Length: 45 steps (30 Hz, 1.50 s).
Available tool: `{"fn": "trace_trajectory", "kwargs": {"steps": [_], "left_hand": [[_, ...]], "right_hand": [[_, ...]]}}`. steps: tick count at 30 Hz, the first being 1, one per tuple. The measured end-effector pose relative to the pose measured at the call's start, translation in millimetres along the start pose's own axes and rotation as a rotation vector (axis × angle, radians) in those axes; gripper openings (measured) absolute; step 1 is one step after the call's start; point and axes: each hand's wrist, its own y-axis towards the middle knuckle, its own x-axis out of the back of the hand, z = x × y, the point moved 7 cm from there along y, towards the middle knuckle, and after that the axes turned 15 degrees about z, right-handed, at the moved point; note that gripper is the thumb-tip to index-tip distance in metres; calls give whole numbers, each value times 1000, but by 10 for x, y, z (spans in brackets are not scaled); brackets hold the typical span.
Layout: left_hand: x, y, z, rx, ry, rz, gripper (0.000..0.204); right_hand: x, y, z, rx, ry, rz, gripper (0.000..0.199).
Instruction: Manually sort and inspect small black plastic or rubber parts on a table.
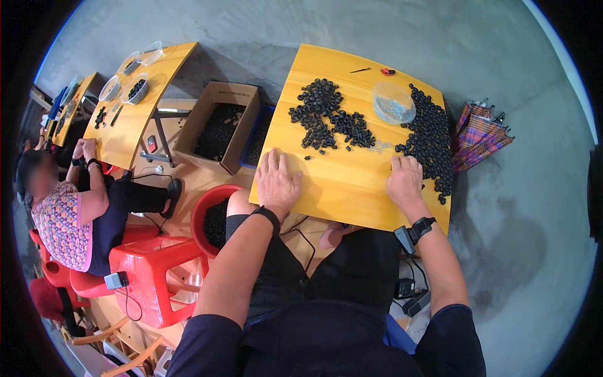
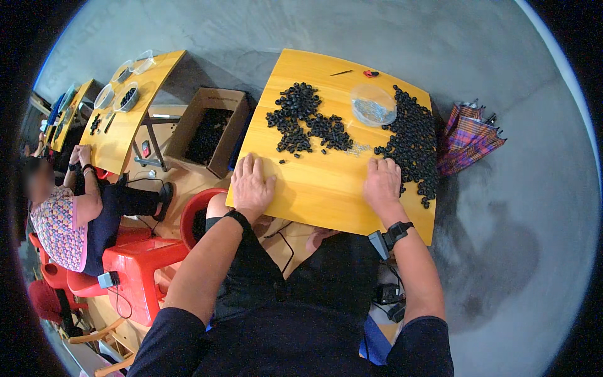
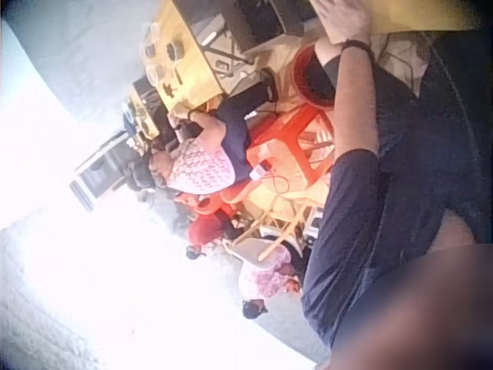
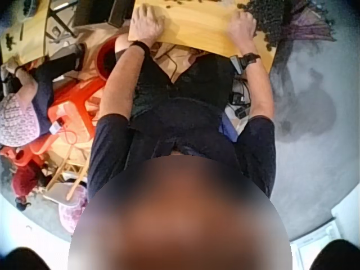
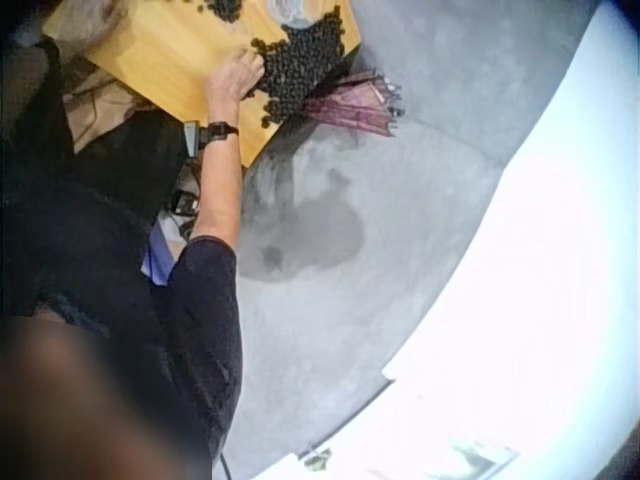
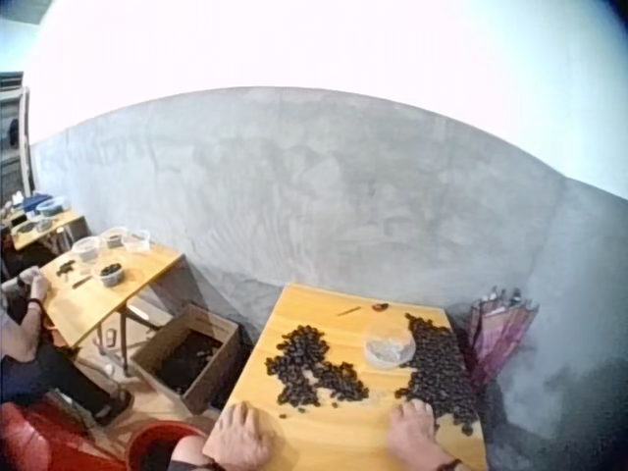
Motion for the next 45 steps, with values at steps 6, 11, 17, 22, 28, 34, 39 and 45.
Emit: {"fn": "trace_trajectory", "kwargs": {"steps": [6,11,17,22,28,34,39,45], "left_hand": [[44,-13,-19,-3,34,16,58],[1,16,-45,5,44,41,57],[12,16,-42,12,31,54,58],[59,28,-69,19,37,68,58],[46,30,-40,23,7,77,57],[41,28,-71,24,21,73,57],[36,49,-115,21,18,102,58],[-4,49,-27,52,49,80,59]], "right_hand": [[37,309,431,-11,386,201,23],[-26,587,627,-17,403,192,21],[-153,767,726,-97,401,264,22],[-249,834,801,-96,412,258,21],[-216,857,970,-37,451,253,23],[-183,888,876,-76,517,152,25],[-241,947,1052,-1,472,174,21],[-142,904,980,66,620,74,20]]}}
